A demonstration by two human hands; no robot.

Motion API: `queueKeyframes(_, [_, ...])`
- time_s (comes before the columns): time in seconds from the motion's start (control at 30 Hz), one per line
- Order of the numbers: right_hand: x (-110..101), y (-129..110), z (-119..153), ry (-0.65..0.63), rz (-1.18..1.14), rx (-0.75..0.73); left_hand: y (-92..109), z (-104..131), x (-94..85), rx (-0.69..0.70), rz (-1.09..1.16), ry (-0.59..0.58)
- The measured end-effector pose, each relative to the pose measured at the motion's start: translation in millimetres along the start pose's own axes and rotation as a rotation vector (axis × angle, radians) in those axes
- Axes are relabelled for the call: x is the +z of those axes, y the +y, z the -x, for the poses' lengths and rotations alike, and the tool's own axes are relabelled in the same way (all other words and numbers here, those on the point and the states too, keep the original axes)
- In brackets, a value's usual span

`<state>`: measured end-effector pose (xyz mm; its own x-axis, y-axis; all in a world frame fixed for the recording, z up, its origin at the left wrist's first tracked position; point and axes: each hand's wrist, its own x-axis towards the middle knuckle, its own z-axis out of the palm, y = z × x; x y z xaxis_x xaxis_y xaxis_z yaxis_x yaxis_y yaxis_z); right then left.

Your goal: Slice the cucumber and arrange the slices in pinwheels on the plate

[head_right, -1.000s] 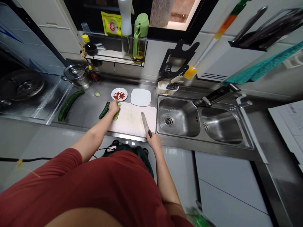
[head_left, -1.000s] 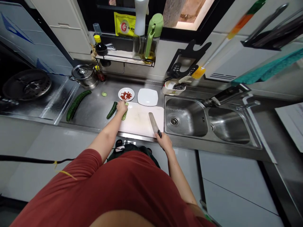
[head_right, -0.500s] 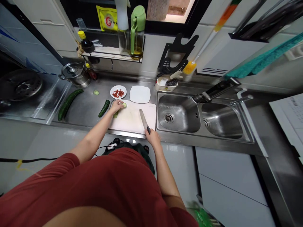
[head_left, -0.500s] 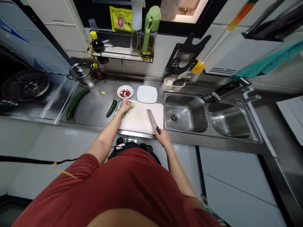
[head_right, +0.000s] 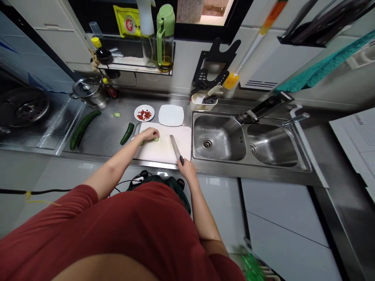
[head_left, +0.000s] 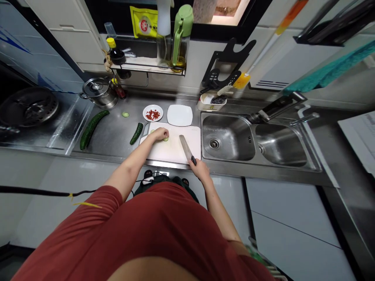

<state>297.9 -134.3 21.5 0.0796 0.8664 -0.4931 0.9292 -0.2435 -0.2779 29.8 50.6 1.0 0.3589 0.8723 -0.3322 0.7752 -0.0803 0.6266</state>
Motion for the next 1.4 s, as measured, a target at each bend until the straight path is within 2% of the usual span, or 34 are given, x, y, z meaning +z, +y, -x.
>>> queueKeyframes(0.2, [1.3,-2.5,3.3,-0.011,0.006,-0.018,-5.6,-3.3,13.1,0.039,0.002,-0.02])
queueKeyframes(0.33, [-0.5,-8.9,7.3,-0.042,0.025,-0.021,-12.4,-3.8,15.9,0.074,-0.079,0.057])
queueKeyframes(0.5, [-0.7,-22.7,13.5,-0.038,0.081,-0.073,-16.1,1.2,11.1,-0.061,-0.202,0.132])
queueKeyframes(0.67, [0.3,-35.7,17.2,-0.026,0.161,-0.126,-12.2,5.1,11.2,-0.142,-0.247,0.129])
queueKeyframes(1.4, [-2.1,-39.1,16.0,-0.052,0.246,-0.175,-9.4,4.1,11.2,-0.192,-0.21,0.124])
